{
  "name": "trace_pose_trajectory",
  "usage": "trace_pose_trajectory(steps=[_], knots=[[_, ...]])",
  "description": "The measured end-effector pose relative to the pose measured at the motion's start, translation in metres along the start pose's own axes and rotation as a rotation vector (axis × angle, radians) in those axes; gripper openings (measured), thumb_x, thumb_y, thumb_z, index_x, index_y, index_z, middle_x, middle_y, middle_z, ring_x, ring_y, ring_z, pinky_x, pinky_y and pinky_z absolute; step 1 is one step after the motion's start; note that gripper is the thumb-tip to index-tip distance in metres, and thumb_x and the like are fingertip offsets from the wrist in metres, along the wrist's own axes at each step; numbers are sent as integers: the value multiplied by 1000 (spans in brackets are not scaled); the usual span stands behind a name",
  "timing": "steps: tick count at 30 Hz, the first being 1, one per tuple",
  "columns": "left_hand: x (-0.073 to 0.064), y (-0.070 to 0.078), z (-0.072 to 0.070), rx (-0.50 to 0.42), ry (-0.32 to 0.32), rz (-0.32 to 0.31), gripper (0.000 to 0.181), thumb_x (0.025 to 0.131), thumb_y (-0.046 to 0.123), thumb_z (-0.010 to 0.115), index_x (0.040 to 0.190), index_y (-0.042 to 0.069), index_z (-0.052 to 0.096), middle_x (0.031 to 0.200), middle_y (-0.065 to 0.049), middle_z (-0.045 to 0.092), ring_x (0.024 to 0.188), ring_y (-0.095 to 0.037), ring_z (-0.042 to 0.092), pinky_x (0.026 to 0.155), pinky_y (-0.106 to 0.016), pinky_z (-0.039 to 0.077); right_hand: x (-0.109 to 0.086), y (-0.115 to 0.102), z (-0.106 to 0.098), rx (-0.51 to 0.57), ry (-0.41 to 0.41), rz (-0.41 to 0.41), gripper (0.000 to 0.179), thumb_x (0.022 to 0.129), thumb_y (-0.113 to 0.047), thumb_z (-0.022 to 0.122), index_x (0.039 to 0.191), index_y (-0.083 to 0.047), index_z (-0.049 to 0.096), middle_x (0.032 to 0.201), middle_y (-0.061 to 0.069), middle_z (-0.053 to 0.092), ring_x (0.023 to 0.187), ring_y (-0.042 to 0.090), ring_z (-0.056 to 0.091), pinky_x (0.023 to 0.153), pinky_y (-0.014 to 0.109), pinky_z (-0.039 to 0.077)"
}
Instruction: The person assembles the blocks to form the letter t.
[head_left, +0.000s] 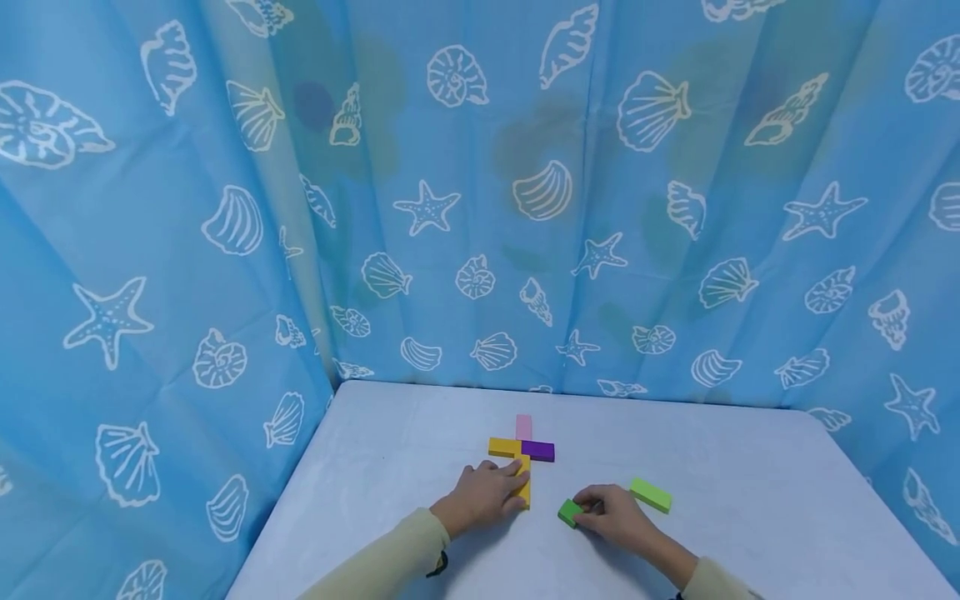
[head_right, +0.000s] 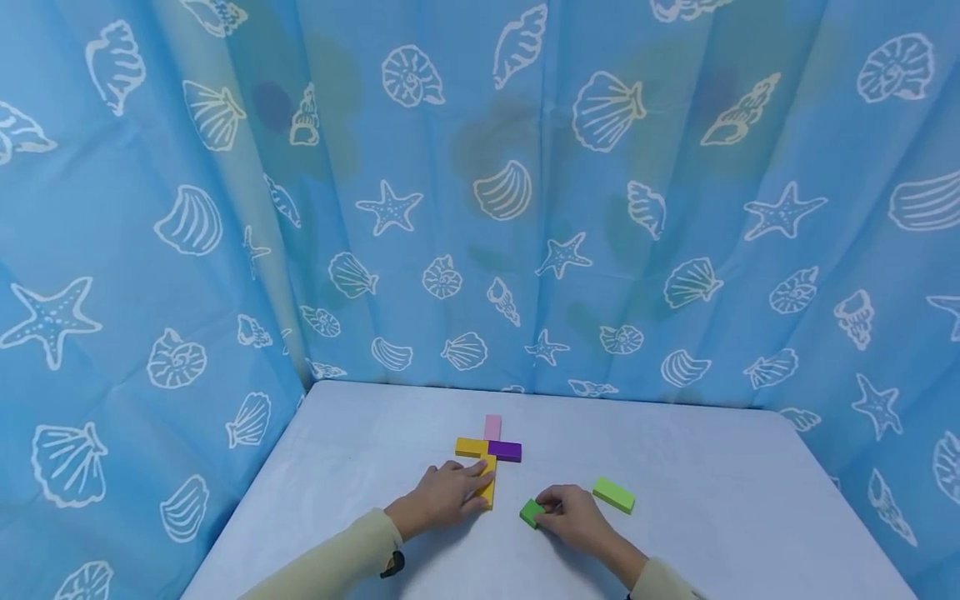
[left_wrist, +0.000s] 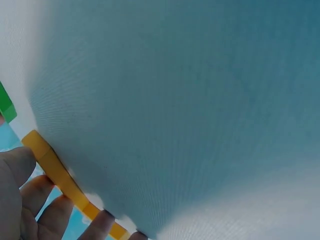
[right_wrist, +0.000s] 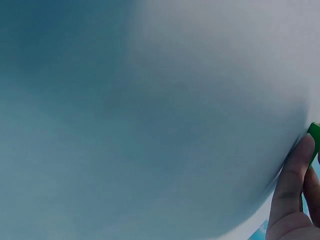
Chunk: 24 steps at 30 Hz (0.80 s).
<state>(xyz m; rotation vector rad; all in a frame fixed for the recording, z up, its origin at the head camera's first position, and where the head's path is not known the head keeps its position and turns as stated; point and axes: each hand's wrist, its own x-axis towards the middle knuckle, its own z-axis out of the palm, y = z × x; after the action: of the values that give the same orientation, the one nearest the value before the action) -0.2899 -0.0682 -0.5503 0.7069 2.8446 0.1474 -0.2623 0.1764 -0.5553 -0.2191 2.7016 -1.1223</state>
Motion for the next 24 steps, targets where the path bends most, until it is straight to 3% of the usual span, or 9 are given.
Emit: trace_pose_trajectory(steps=[11,15,24], knots=[[0,-1,-6,6,12,-17,50,99,47,52,148,39,44,156,15,40,130,-26,51,104,-59,44,6,-18,13,27,-20,-37,22,81,-10,80,101,-4,73,83,-1,66,72,11,58,59,24,51],[1,-1,-7,-1,8,-12,50,100,46,52,148,39,43,156,15,39,131,-27,51,104,-60,43,7,-22,17,50,-37,-1,22,81,-9,79,101,-4,73,82,0,65,71,11,58,59,25,52],[2,1,0,-9,3,-13,49,99,47,52,147,39,45,156,15,40,130,-28,52,103,-62,43,5,-26,25,73,-85,-20,20,81,-10,79,99,-5,73,81,-1,65,71,12,57,60,24,50]])
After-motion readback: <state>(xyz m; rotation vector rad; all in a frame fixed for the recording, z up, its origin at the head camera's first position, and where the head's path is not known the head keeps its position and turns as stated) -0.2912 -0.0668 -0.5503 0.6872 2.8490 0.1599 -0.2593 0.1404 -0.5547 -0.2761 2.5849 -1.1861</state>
